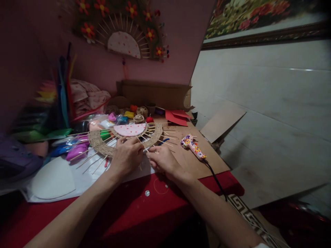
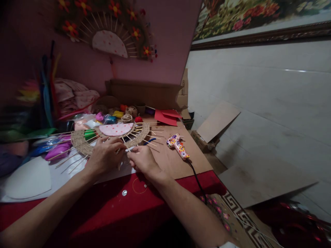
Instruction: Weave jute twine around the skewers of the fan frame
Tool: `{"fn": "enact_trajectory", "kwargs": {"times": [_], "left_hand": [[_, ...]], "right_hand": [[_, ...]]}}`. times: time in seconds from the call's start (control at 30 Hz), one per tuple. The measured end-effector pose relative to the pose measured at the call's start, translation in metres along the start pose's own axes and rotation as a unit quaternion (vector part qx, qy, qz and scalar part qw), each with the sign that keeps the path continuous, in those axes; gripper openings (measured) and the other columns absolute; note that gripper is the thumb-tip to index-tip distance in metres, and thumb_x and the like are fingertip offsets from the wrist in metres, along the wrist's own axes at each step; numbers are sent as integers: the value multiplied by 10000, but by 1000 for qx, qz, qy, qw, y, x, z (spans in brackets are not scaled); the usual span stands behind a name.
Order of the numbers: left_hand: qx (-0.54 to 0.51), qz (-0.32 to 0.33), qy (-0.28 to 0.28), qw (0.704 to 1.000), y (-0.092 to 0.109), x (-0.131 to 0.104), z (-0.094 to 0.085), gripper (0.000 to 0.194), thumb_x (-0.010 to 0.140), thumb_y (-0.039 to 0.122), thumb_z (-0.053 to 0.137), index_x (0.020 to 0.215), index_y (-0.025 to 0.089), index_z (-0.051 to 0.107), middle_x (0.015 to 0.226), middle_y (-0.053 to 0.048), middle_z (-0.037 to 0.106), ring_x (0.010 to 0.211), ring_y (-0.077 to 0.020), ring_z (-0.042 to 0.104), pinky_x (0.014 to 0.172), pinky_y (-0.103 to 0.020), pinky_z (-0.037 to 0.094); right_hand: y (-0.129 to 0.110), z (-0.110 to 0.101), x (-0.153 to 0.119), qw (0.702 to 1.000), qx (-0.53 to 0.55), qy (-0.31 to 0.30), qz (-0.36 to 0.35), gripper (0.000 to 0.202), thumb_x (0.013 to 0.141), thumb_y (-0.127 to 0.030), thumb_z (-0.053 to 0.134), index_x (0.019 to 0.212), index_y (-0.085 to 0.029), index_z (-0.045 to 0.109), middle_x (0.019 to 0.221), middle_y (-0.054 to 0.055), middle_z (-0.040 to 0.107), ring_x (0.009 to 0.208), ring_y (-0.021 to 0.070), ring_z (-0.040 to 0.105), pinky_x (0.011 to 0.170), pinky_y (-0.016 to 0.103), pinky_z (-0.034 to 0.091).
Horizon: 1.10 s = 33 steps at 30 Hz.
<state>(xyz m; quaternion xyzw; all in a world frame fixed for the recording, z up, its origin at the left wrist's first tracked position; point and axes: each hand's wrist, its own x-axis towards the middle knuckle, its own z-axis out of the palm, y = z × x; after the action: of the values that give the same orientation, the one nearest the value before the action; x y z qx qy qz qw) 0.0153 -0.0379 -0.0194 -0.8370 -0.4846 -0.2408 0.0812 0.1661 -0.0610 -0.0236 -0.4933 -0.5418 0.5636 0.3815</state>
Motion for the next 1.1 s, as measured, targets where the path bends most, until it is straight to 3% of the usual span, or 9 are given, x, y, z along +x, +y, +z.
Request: {"fn": "enact_trajectory", "kwargs": {"times": [0.2, 0.53, 1.1], "left_hand": [[0, -7, -2, 1000, 0, 0, -3, 184, 803, 150, 508, 745, 193, 678, 850, -33, 678, 842, -200, 602, 930, -439, 348], [-6, 0, 4, 1000, -2, -1, -2, 181, 803, 159, 517, 741, 194, 684, 840, -31, 667, 840, -196, 593, 885, -416, 364], [24, 43, -10, 999, -1, -2, -3, 214, 822, 173, 506, 769, 198, 712, 849, -46, 669, 817, -207, 600, 923, -469, 350]], "right_hand": [[-1, -4, -5, 976, 167, -122, 69, 62, 813, -196, 459, 766, -207, 419, 444, -95, 481, 268, 33, 262, 298, 160, 134], [4, -11, 0, 912, 322, -232, 107, 167, 818, -167, 522, 941, -209, 417, 634, -58, 582, 336, 21, 349, 336, 132, 236], [9, -7, -1, 901, 367, -209, 97, 241, 794, -64, 530, 952, -214, 427, 645, -86, 488, 378, 4, 348, 366, 135, 199]]}}
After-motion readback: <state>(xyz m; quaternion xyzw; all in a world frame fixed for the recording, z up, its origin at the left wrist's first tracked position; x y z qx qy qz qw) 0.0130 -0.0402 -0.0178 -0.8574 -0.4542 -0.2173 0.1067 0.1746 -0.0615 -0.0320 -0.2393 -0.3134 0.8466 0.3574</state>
